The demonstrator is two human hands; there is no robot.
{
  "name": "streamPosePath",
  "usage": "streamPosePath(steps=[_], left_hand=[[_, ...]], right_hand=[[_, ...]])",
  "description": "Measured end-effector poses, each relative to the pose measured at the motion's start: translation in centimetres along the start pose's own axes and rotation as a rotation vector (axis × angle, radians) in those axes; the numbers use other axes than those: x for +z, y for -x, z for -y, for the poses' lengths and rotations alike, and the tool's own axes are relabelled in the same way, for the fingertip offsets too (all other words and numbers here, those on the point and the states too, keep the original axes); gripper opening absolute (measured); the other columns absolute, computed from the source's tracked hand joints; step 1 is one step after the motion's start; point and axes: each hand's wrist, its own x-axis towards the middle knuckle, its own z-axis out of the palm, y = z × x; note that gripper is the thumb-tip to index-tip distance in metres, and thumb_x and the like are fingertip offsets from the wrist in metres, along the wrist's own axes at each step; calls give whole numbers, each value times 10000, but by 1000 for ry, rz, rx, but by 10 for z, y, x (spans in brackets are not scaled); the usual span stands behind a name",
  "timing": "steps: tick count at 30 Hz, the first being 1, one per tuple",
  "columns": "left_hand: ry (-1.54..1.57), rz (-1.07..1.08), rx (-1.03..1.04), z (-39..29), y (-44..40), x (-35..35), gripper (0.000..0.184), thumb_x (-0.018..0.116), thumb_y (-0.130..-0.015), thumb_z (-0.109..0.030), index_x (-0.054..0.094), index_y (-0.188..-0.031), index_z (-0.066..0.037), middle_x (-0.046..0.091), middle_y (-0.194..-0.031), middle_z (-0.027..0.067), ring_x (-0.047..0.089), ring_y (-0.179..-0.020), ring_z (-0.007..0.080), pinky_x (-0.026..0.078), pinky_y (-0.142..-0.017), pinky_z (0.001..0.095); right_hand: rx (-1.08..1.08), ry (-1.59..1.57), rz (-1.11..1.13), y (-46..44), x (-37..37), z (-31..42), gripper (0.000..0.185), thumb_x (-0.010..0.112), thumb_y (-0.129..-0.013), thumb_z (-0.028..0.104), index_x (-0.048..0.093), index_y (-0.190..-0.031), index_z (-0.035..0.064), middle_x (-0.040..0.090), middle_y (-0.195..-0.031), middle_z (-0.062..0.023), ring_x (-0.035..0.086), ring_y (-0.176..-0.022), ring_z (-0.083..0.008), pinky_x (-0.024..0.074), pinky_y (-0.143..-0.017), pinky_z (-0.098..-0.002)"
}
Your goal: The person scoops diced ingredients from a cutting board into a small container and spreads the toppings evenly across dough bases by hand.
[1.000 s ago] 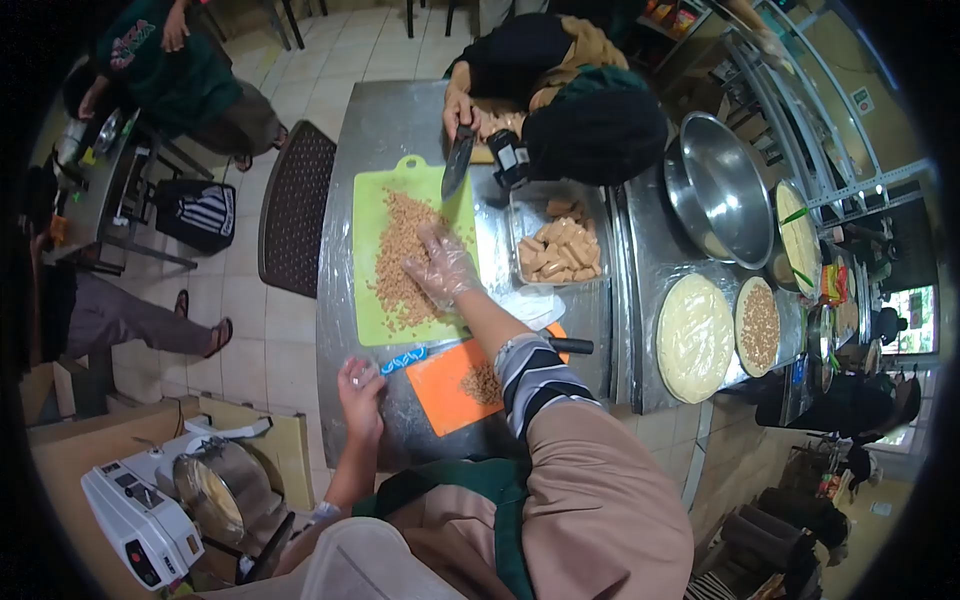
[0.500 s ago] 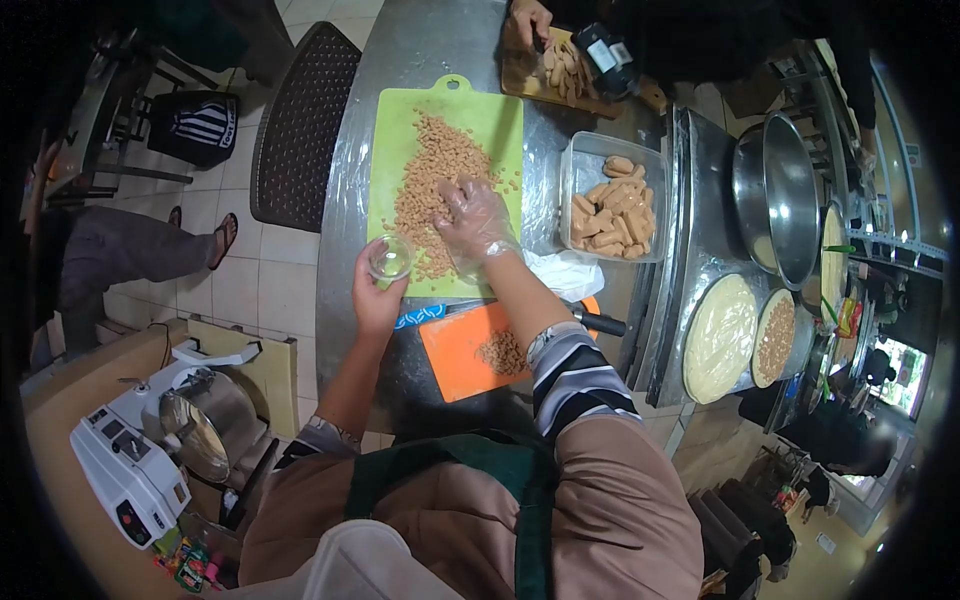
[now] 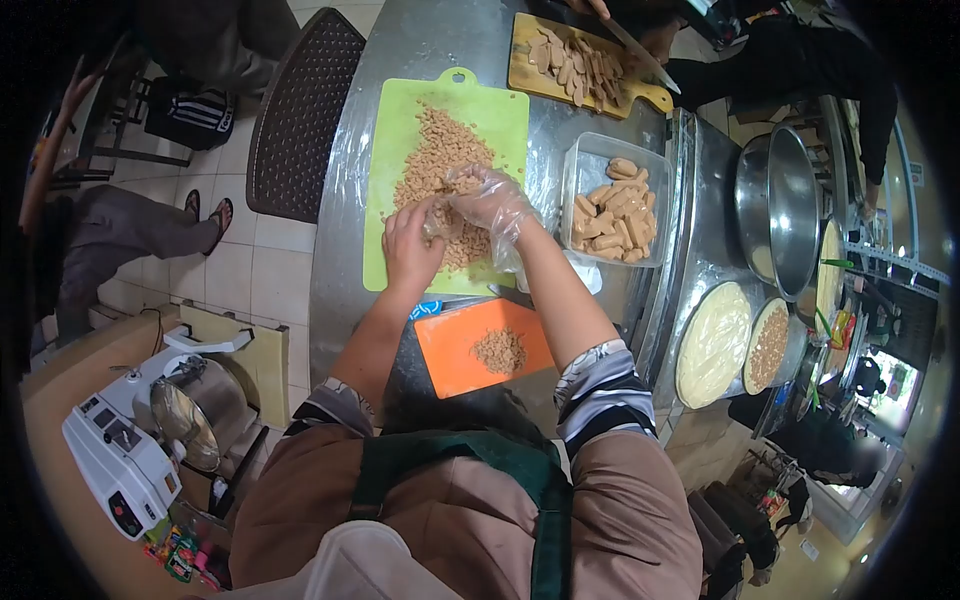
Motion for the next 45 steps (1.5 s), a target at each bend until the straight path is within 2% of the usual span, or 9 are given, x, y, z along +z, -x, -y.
streamPosePath(steps=[3, 5, 8, 19, 24, 33, 36, 39, 45], left_hand=[[55, 39, -55, -1, -3, 7, 509, 556, -596, -42, 468, -1087, -147, 477, -1054, 48, 403, -1011, 248, 313, -866, 379], [81, 23, -67, 3, -5, 12, 506, 559, -591, -38, 470, -1080, -137, 482, -1045, 54, 409, -1001, 253, 318, -862, 375], [133, -15, -70, 5, -7, 14, 494, 565, -586, -31, 474, -1064, -114, 496, -1021, 73, 426, -979, 266, 331, -853, 369], [353, -37, -68, 12, -1, 9, 464, 594, -601, -32, 475, -1046, -77, 514, -994, 125, 465, -941, 299, 371, -820, 369], [481, -61, -79, 19, 12, 7, 499, 617, -569, 6, 479, -1045, -57, 519, -984, 126, 481, -913, 286, 389, -786, 344], [524, -30, -220, 19, 32, 1, 501, 619, -583, 4, 480, -1062, -54, 512, -1008, 107, 468, -944, 265, 397, -780, 323], [528, -33, -224, 24, 31, -1, 504, 621, -584, 1, 480, -1064, -53, 510, -1005, 110, 473, -940, 253, 406, -766, 314], [533, -44, -229, 24, 25, -4, 503, 623, -588, 3, 478, -1067, -49, 511, -994, 114, 489, -909, 237, 423, -733, 303], [600, -75, -178, 17, 6, 3, 466, 627, -603, -3, 482, -1044, -40, 511, -967, 118, 511, -846, 231, 440, -691, 293]], right_hand=[[35, 263, 19, 11, 9, 13, 323, 622, -668, 99, 530, -977, 107, 530, -650, -8, 468, -562, -63, 380, -492, -193], [-298, 518, -100, 9, 15, 4, 329, 577, -688, 58, 512, -1010, 76, 569, -822, -68, 537, -738, -123, 432, -646, -213], [-240, 378, -27, 16, 18, 0, 324, 537, -707, 28, 502, -1028, 55, 550, -970, -98, 526, -888, -161, 412, -781, -227], [-210, 434, -131, -17, -5, 12, 226, 525, -749, 241, 597, -926, 120, 606, -857, -90, 590, -706, -178, 461, -663, -257], [-348, 915, -311, -75, 0, 30, 283, 500, -763, 315, 573, -980, 147, 577, -953, -92, 571, -832, -217, 449, -746, -299], [-406, 1160, -190, -100, 14, 47, 418, 493, -767, 403, 522, -1061, 106, 524, -1057, -94, 526, -932, -248, 396, -856, -284], [-96, 917, -42, -68, 10, 52, 425, 512, -750, 403, 529, -1045, 97, 526, -1040, -121, 528, -922, -267, 400, -842, -305], [-277, 1015, -45, -61, 6, 28, 432, 533, -727, 415, 539, -1028, 105, 534, -1023, -128, 527, -925, -271, 417, -801, -342], [-13, 272, 126, -54, -4, -3, 340, 663, -640, 192, 548, -950, 115, 559, -678, -17, 490, -594, -85, 402, -539, -220]])
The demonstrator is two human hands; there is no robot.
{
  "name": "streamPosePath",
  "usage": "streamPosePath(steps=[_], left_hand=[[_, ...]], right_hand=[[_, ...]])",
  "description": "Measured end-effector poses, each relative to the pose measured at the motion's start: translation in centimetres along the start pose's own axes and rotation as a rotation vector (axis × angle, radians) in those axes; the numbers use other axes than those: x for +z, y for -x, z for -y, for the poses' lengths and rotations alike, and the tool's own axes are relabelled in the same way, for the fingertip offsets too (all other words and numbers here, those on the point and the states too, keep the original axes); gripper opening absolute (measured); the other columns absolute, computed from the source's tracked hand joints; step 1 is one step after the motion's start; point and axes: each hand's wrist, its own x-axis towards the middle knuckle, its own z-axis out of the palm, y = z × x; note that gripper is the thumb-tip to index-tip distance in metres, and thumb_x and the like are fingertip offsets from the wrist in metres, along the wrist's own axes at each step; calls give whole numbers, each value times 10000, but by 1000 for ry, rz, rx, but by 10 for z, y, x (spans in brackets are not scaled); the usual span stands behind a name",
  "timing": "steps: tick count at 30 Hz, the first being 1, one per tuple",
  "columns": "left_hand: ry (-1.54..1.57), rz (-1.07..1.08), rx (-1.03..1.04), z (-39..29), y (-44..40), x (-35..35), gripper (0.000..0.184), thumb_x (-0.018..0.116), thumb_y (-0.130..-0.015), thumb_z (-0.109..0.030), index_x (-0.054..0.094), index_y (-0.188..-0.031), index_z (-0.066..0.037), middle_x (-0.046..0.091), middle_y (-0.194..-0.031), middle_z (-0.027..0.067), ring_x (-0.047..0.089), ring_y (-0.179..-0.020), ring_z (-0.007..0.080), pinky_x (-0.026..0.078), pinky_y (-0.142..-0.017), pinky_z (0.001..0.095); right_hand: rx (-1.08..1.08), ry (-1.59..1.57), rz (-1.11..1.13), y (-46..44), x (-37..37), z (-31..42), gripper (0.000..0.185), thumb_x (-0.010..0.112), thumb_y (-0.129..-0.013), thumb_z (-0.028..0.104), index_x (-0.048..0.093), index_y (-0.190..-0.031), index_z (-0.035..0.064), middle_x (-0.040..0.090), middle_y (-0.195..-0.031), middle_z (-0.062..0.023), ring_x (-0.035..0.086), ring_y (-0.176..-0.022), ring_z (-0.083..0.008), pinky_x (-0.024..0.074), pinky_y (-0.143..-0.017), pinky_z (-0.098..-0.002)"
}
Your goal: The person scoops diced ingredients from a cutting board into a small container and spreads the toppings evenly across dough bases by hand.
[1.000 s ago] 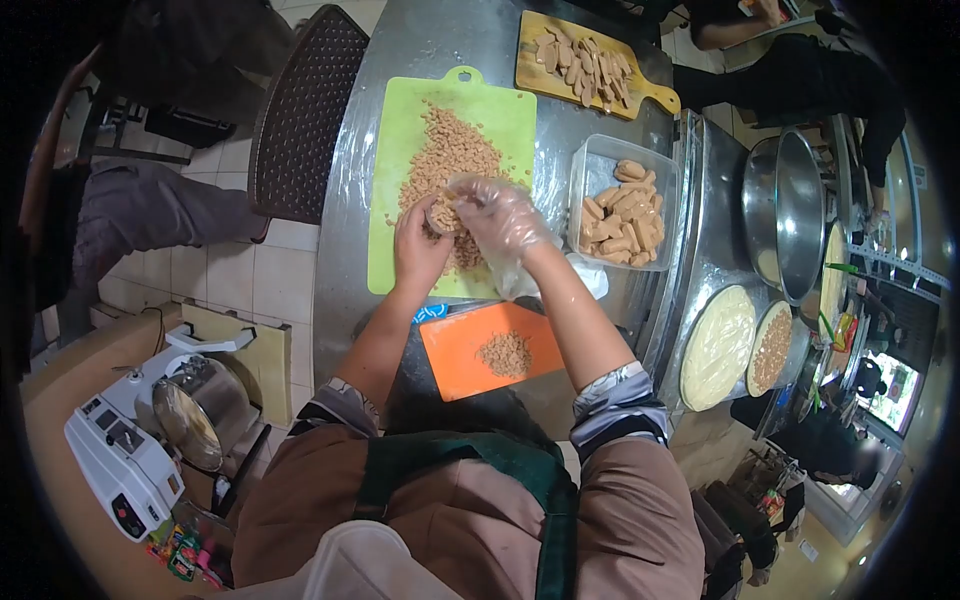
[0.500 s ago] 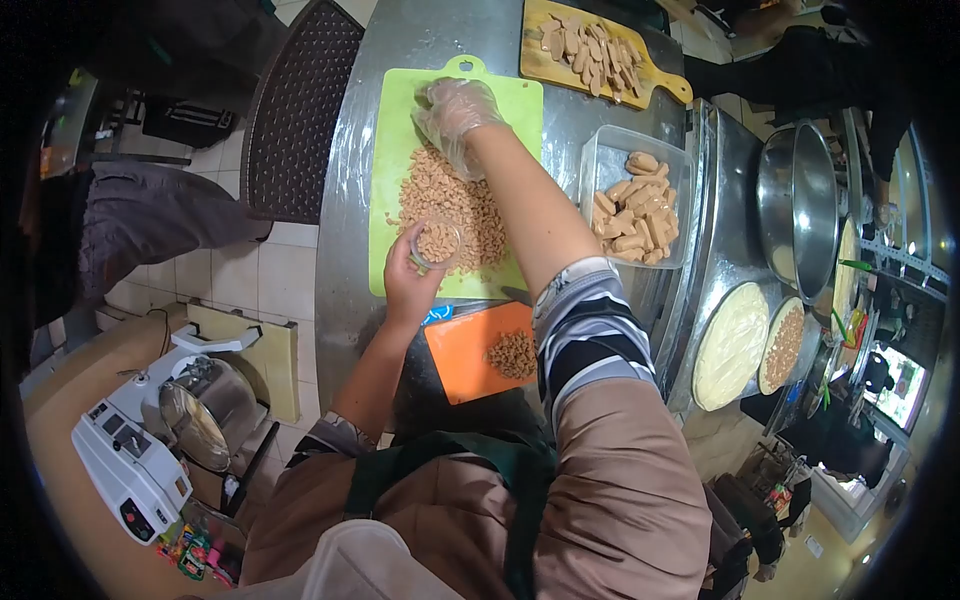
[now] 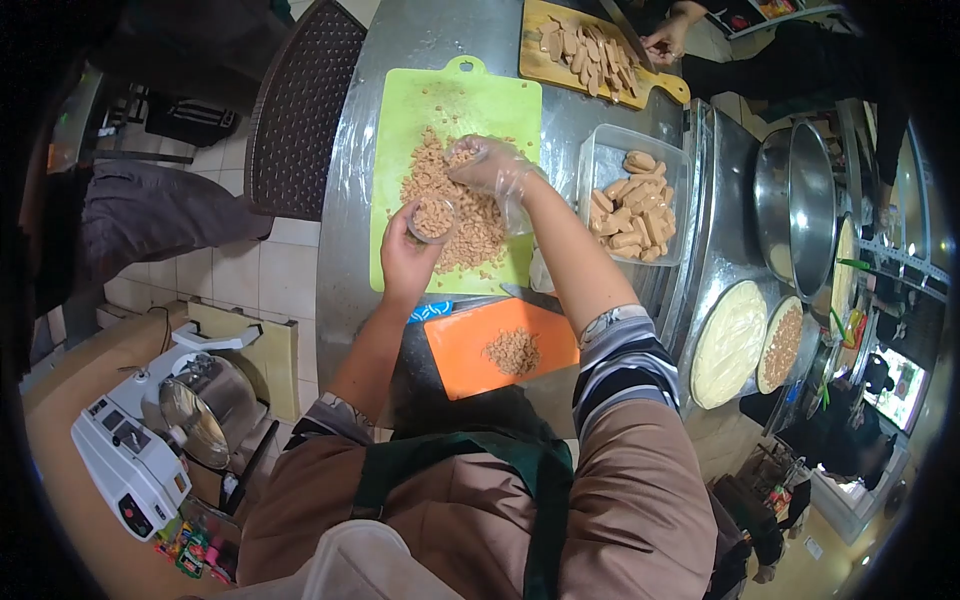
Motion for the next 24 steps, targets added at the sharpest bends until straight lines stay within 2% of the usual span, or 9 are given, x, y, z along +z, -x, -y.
streamPosePath(steps=[2, 6, 8, 9, 10, 12, 14, 23, 24], left_hand=[[-86, 29, 12, -11, -4, -1, 460, 632, -606, -17, 481, -1040, -40, 511, -962, 121, 513, -847, 234, 440, -696, 297], [-240, 53, 74, -6, -8, 5, 453, 626, -612, -41, 473, -1038, -37, 510, -959, 131, 519, -848, 250, 435, -722, 316], [-200, 65, 28, -5, -7, 9, 450, 616, -612, -43, 470, -1037, -34, 511, -962, 133, 517, -853, 255, 431, -731, 321], [-160, 74, -20, -4, -7, 11, 447, 607, -612, -46, 468, -1036, -31, 511, -964, 135, 515, -857, 260, 427, -740, 325], [-161, 74, -19, 1, -7, 14, 447, 607, -612, -46, 468, -1036, -31, 511, -964, 135, 515, -857, 260, 427, -740, 325], [-162, 26, -6, 8, -8, 16, 446, 590, -606, -37, 467, -1035, -31, 512, -959, 136, 513, -861, 263, 423, -749, 324], [-168, 26, -17, 8, -9, 16, 446, 591, -604, -39, 469, -1033, -34, 512, -960, 136, 511, -866, 265, 422, -751, 324], [-243, 45, 15, -3, -10, 15, 432, 570, -595, -10, 479, -1015, -54, 511, -953, 137, 485, -910, 289, 402, -785, 343], [-282, 47, 7, -3, -10, 16, 432, 565, -594, -4, 480, -1014, -57, 512, -949, 135, 484, -912, 290, 400, -787, 343]], right_hand=[[17, -388, 61, 4, -1, -6, 297, 649, -658, 176, 547, -931, 119, 552, -679, -13, 481, -593, -73, 393, -530, -201], [47, -324, 96, 31, -2, 17, 273, 645, -680, 118, 533, -926, 79, 570, -759, -5, 509, -662, -80, 419, -593, -213], [-195, -2, 103, 39, 3, 21, 266, 638, -684, 121, 533, -924, 75, 555, -846, 3, 509, -719, -92, 422, -663, -205], [-203, 211, 92, 47, 2, 33, 288, 628, -678, 114, 531, -947, 81, 538, -926, -37, 520, -812, -137, 426, -725, -232], [-204, 210, 90, 53, 4, 35, 288, 628, -678, 114, 531, -947, 81, 538, -926, -37, 520, -812, -137, 426, -725, -232], [-350, 457, -15, 62, 8, 36, 357, 608, -657, 171, 541, -1005, 125, 544, -961, -118, 527, -895, -251, 414, -788, -301], [-466, 522, -77, 66, 13, 25, 359, 570, -671, 118, 533, -1028, 129, 527, -997, -131, 494, -946, -289, 396, -818, -319], [-464, 376, -312, 75, 40, 2, 293, 527, -723, 72, 529, -1016, 74, 555, -910, -128, 524, -873, -269, 418, -772, -317], [-306, -149, -192, 72, 46, 6, 272, 528, -743, 96, 529, -1013, 62, 561, -878, -114, 531, -840, -234, 420, -762, -297]])
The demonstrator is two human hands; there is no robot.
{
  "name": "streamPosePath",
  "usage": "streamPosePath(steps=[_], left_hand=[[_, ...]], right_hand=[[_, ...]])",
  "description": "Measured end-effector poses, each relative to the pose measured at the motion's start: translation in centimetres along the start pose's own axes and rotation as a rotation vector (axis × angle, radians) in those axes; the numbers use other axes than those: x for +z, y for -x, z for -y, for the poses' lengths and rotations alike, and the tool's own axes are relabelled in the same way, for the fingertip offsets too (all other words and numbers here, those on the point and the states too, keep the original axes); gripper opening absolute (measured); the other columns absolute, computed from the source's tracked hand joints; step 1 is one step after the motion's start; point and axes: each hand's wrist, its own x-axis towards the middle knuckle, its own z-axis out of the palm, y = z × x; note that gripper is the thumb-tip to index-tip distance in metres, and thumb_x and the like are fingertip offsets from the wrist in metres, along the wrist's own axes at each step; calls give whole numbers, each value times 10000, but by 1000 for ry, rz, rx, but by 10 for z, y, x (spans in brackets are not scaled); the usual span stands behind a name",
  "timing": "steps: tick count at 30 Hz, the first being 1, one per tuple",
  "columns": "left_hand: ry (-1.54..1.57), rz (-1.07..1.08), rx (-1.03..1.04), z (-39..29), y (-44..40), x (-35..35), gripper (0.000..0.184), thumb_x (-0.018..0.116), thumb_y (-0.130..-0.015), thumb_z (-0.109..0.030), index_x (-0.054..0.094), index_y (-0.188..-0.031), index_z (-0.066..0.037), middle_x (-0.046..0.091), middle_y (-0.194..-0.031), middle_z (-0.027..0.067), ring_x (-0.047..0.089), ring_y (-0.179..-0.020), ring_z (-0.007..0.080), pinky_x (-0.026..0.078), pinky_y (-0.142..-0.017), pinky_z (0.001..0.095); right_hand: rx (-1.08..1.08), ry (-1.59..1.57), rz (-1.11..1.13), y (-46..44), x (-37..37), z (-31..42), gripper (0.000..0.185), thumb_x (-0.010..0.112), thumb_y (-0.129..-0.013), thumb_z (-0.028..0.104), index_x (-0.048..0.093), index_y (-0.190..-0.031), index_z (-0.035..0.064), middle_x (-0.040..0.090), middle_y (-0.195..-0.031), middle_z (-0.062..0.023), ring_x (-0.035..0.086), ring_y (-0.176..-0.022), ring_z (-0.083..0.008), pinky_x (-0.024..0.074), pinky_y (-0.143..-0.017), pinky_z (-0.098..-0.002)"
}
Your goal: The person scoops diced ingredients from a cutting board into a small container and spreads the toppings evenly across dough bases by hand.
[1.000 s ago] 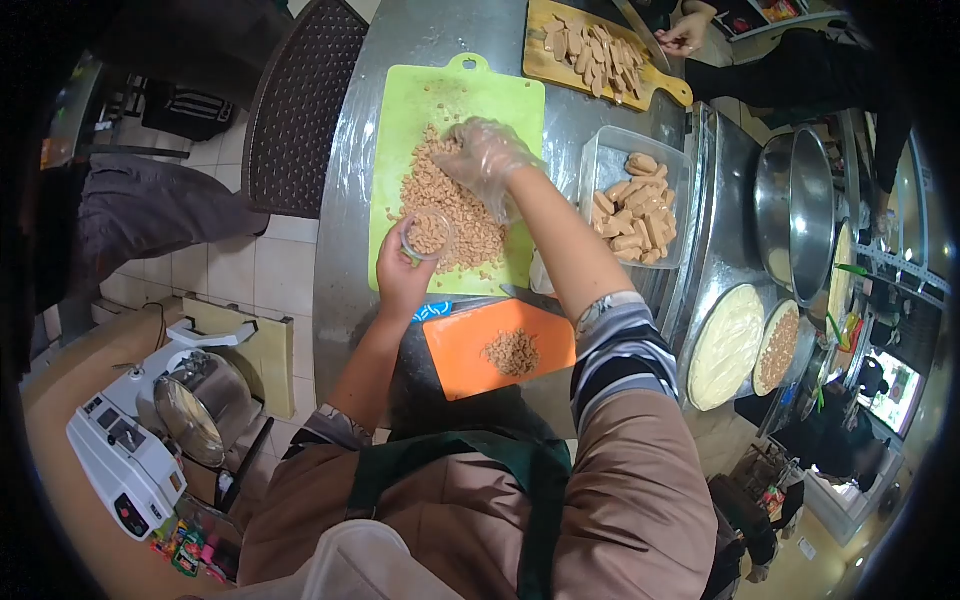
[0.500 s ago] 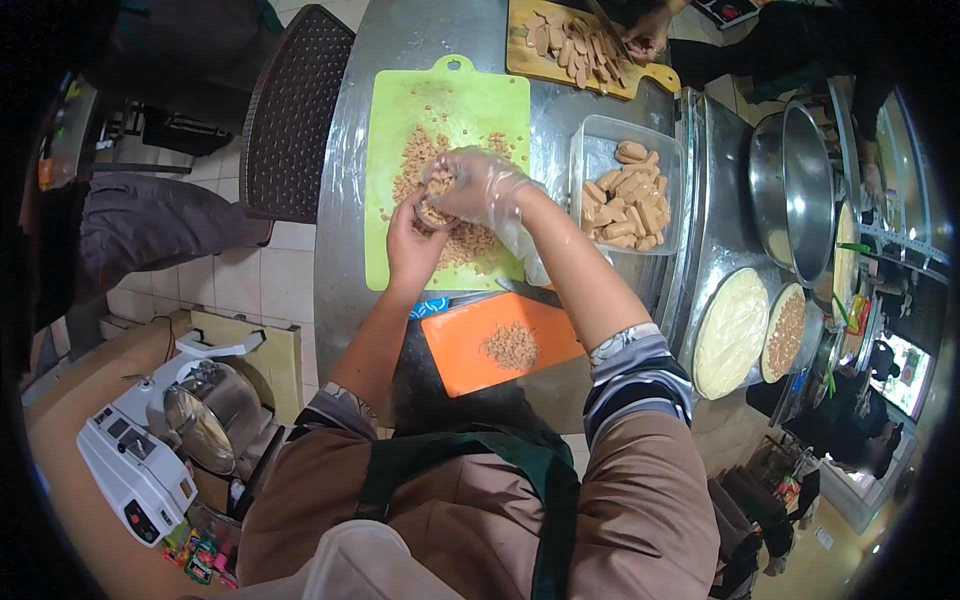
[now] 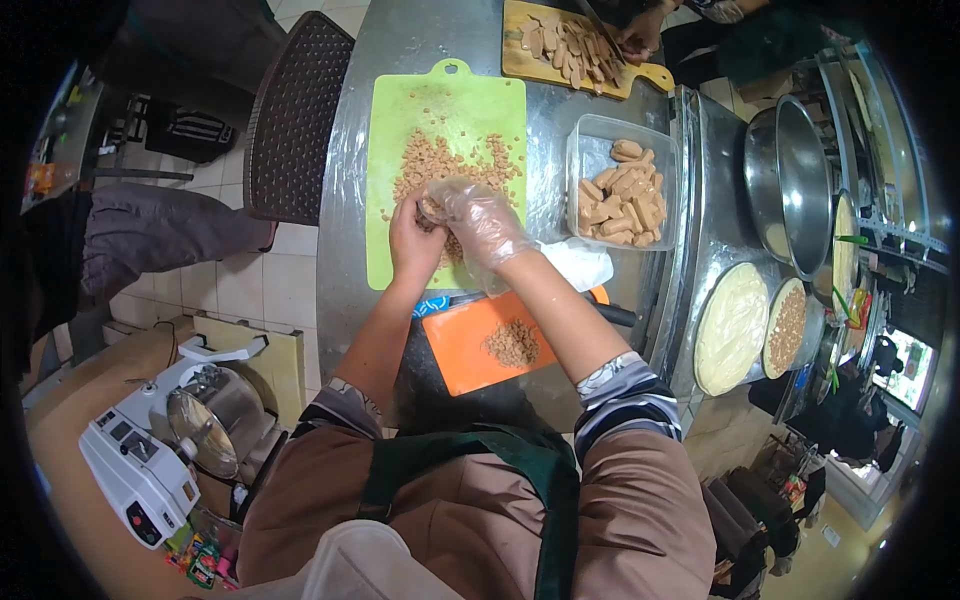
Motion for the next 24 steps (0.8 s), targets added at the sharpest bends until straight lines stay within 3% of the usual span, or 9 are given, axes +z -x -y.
streamPosePath(steps=[1, 5, 7, 8, 10, 12, 15, 18, 24], left_hand=[[1, 3, 1, 0, -1, 1, 432, 565, -594, -4, 480, -1014, -57, 512, -949, 135, 484, -912, 290, 400, -787, 343], [54, 5, 2, 8, -2, 1, 444, 576, -587, -4, 476, -1016, -59, 515, -953, 130, 489, -906, 291, 408, -774, 343], [82, 27, -5, 8, -2, 2, 448, 591, -588, -14, 473, -1018, -58, 516, -951, 129, 493, -897, 293, 412, -765, 343], [115, 13, -21, 8, -1, 3, 449, 608, -597, -19, 468, -1022, -53, 523, -949, 121, 512, -883, 267, 425, -749, 326], [150, 2, -35, 7, 1, 6, 452, 626, -605, -24, 463, -1026, -48, 529, -947, 112, 530, -868, 241, 437, -733, 309], [495, 45, -77, 6, 0, 9, 445, 646, -629, -24, 454, -1030, -34, 541, -944, 91, 547, -855, 171, 449, -712, 263], [540, 50, -94, 3, 1, 9, 444, 640, -638, 7, 446, -1036, -21, 543, -958, 81, 539, -865, 127, 448, -719, 231], [424, 52, -39, 4, 0, 9, 525, 640, -616, 65, 401, -1078, -4, 516, -990, 94, 520, -911, 153, 442, -776, 249], [550, 2, 7, 13, 8, 6, 512, 661, -606, 29, 428, -1058, -22, 532, -976, 90, 521, -896, 148, 428, -776, 255]], right_hand=[[219, -511, 30, -1, 4, 2, 257, 529, -764, 120, 530, -1011, 51, 567, -846, -101, 538, -806, -199, 423, -751, -278], [277, -331, 41, 14, -1, 26, 252, 528, -786, 168, 534, -1000, 34, 564, -840, -68, 529, -768, -145, 417, -732, -245], [3, -624, -49, 17, 0, 12, 263, 547, -774, 193, 553, -986, 38, 573, -872, -53, 534, -772, -129, 416, -721, -240], [3, -623, -51, 18, -5, 5, 263, 547, -774, 193, 553, -986, 38, 573, -872, -53, 534, -772, -129, 416, -721, -240], [90, -8, -96, 14, -19, 2, 265, 571, -759, 195, 573, -968, 33, 577, -900, -73, 536, -796, -123, 422, -715, -243], [174, -177, -94, 10, -25, -1, 270, 604, -735, 170, 579, -959, 21, 575, -922, -98, 543, -821, -129, 440, -720, -249], [280, -668, -119, 7, -27, -5, 262, 626, -712, 94, 576, -958, 20, 581, -903, -77, 547, -798, -127, 436, -696, -217], [250, -762, -159, 9, -29, -7, 262, 629, -713, 135, 579, -945, 22, 585, -892, -65, 547, -785, -120, 435, -689, -222], [326, -186, -331, 10, -21, -2, 280, 598, -719, 212, 580, -941, 43, 593, -881, -100, 563, -824, -167, 444, -722, -275]])
